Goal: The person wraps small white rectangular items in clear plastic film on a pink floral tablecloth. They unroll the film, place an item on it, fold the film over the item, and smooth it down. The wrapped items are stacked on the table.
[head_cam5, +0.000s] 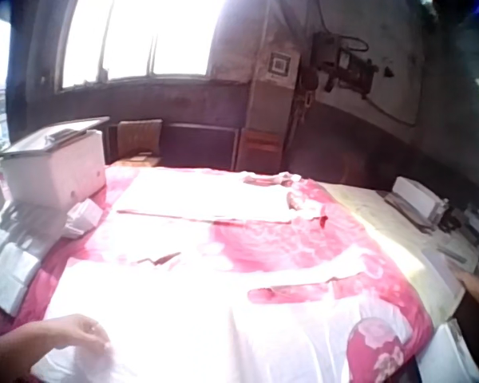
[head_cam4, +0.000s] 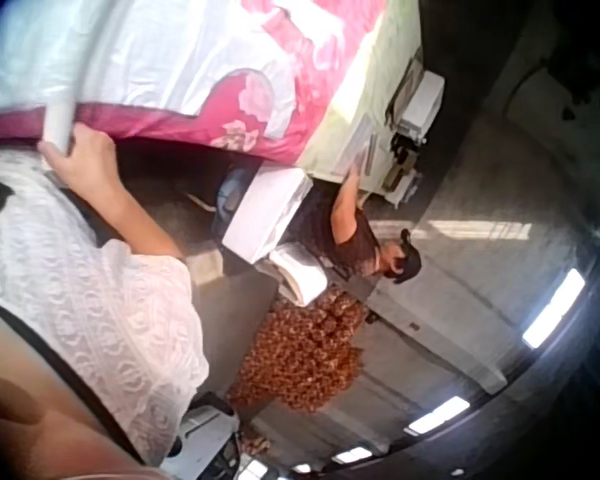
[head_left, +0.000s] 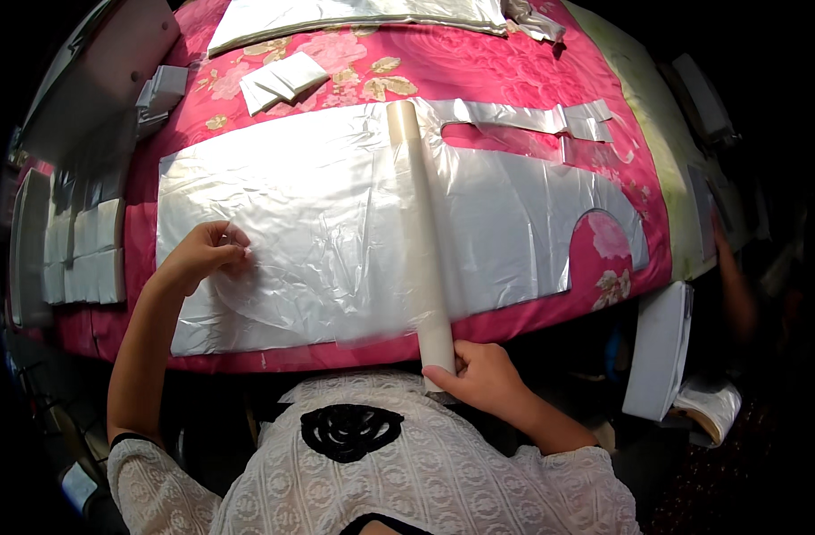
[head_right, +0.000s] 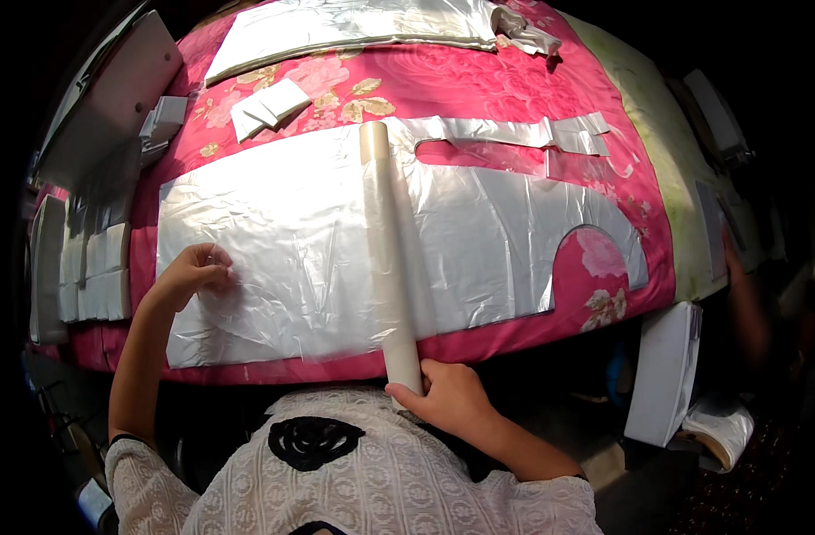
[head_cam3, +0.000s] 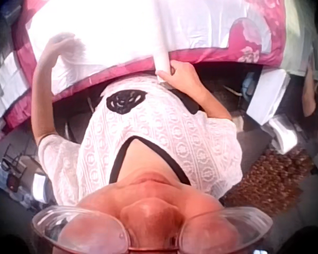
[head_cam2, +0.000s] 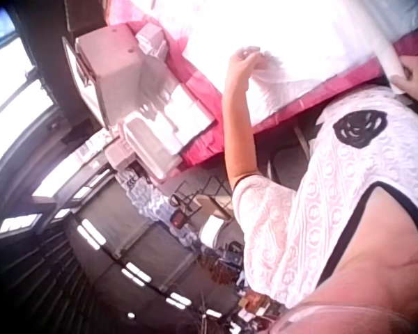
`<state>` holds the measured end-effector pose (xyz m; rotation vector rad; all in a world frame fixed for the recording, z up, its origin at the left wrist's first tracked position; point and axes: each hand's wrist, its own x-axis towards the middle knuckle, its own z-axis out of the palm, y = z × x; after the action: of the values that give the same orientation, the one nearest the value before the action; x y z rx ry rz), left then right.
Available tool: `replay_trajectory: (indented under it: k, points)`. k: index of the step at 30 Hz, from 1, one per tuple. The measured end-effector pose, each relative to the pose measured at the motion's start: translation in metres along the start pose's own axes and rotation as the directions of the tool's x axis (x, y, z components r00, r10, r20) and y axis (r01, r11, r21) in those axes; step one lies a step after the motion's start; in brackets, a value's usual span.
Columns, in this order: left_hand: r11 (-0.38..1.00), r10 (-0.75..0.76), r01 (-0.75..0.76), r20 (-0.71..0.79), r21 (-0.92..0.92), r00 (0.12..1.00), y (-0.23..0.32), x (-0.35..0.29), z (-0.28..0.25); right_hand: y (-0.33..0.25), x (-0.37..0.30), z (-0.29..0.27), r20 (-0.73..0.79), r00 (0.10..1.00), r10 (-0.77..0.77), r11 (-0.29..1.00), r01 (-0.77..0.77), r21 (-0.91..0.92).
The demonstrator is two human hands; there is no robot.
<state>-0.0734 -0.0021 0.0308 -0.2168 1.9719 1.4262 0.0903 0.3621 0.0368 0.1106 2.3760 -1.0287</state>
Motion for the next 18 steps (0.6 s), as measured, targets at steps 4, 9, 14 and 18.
replay_trajectory:
  k: [4,9,14,18]
  points:
    - [0.997,-0.009,0.014,-0.065,0.082,0.998,-0.004,0.003,-0.019,0.002,-0.001,-0.002,-0.009,0.997,0.074,0.986,-0.072,0.148]
    - [0.974,-0.026,0.038,-0.055,0.222,0.998,-0.011,0.001,-0.049,0.018,-0.007,-0.015,-0.05,0.995,0.081,0.985,-0.072,0.157]
    - [0.691,0.191,0.03,-0.223,0.722,0.956,-0.024,-0.02,-0.099,0.021,-0.009,-0.015,-0.024,0.997,0.067,0.983,-0.062,0.171]
    - [-0.009,0.498,0.303,-0.258,0.953,0.827,0.031,-0.037,-0.056,0.021,-0.01,-0.014,-0.028,0.997,0.075,0.986,-0.07,0.152]
